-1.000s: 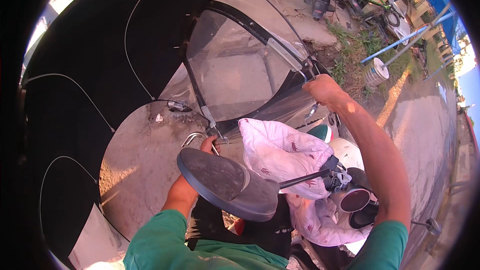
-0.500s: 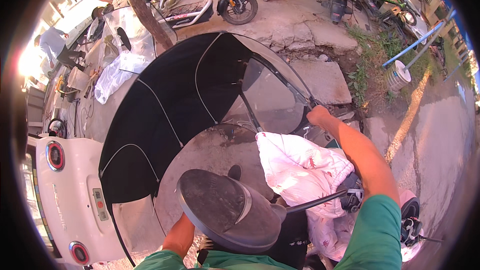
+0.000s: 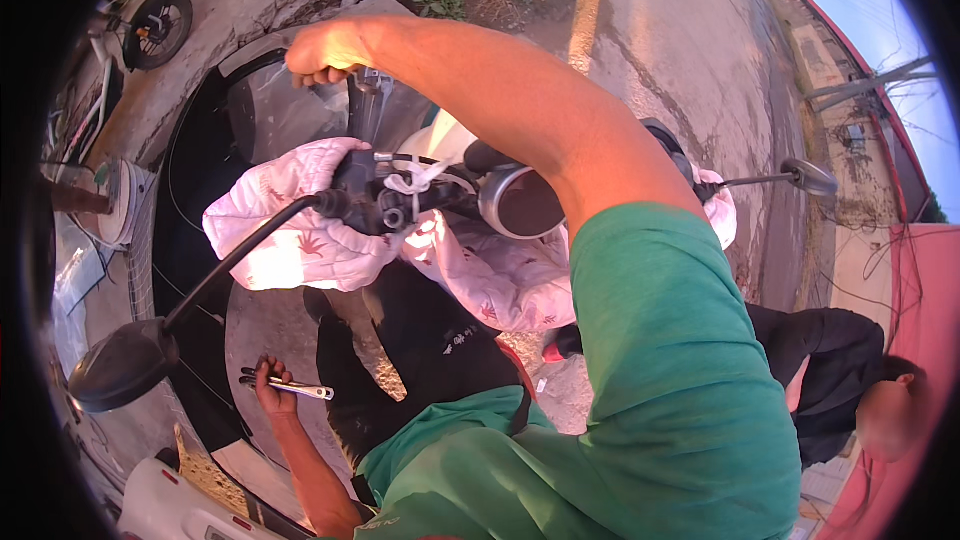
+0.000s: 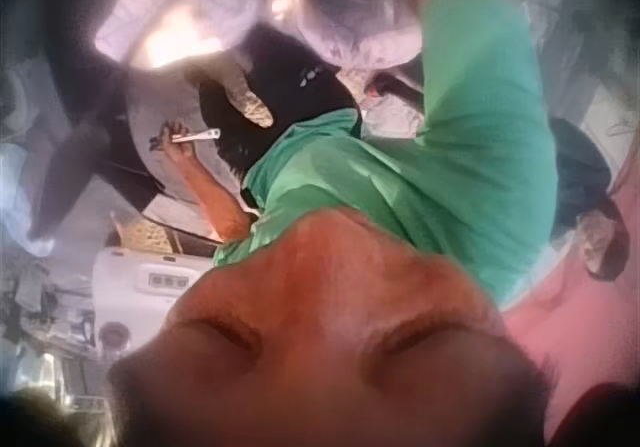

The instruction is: The person uses a wrench to tighten bolts on the scooter's handlebar assembly. They then remove a windshield, place it on the ground, and search through a parts bin for additional components.

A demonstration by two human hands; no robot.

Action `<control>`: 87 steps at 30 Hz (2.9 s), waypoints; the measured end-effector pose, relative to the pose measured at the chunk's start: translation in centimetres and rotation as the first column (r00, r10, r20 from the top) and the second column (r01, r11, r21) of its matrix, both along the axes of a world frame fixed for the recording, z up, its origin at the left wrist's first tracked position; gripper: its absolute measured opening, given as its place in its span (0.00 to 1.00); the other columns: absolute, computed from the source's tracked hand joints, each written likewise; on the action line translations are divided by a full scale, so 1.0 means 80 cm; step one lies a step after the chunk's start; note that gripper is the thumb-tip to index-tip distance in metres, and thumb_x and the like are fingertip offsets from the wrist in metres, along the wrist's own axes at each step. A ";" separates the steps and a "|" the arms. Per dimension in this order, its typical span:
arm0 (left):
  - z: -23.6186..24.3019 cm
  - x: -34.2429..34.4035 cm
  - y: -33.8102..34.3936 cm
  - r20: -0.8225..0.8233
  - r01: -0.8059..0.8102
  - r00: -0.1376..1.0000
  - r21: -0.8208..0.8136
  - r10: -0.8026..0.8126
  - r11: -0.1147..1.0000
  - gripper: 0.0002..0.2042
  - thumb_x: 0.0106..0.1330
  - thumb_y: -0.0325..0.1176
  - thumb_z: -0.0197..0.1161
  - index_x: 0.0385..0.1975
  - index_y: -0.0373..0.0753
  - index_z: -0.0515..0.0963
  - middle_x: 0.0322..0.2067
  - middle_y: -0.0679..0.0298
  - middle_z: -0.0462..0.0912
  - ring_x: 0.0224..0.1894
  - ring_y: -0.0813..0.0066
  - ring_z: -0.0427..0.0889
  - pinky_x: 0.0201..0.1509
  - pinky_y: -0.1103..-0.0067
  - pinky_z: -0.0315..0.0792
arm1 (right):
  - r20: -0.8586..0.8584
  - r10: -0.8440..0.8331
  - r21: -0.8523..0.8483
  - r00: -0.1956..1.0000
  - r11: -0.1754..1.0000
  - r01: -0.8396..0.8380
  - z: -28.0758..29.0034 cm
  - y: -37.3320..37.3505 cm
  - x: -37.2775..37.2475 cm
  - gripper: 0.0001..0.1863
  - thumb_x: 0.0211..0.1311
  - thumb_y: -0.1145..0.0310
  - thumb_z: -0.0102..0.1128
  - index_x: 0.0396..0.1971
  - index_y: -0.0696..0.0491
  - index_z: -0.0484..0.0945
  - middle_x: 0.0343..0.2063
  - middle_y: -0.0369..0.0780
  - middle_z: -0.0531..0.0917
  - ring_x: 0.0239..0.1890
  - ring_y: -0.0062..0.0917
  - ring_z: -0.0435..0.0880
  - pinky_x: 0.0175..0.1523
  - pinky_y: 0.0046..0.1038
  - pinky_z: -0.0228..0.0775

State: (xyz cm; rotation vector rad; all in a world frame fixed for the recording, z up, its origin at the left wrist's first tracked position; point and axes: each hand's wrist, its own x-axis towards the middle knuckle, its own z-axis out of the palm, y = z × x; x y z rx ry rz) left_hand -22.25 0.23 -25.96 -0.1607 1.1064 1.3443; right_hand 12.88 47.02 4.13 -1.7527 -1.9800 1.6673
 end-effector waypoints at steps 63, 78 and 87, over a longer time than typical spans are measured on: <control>0.427 0.462 0.039 -0.436 0.740 0.671 0.440 -0.600 0.508 0.09 0.71 0.37 0.59 0.34 0.40 0.70 0.14 0.68 0.64 0.11 0.80 0.60 0.13 0.82 0.57 | -0.805 -0.454 -0.191 0.383 0.809 0.556 0.028 -0.606 0.230 0.19 0.75 0.54 0.47 0.34 0.56 0.73 0.22 0.30 0.71 0.21 0.13 0.67 0.25 0.21 0.61; 0.500 0.507 0.087 -0.615 0.884 0.461 0.382 -0.640 0.270 0.12 0.69 0.37 0.62 0.39 0.32 0.75 0.16 0.68 0.72 0.10 0.84 0.64 0.13 0.84 0.56 | -0.842 -0.301 -0.008 0.447 0.836 0.549 0.088 -0.605 0.262 0.16 0.74 0.58 0.48 0.34 0.57 0.73 0.24 0.30 0.69 0.26 0.13 0.66 0.29 0.22 0.59; 0.533 0.606 0.209 -0.625 0.918 0.389 0.328 -0.677 0.224 0.12 0.72 0.41 0.59 0.31 0.40 0.71 0.14 0.72 0.64 0.12 0.83 0.59 0.14 0.82 0.52 | -0.604 -0.789 -0.662 -0.109 0.421 0.620 0.047 -0.625 0.343 0.16 0.60 0.80 0.43 0.47 0.61 0.73 0.40 0.41 0.78 0.38 0.26 0.81 0.32 0.20 0.70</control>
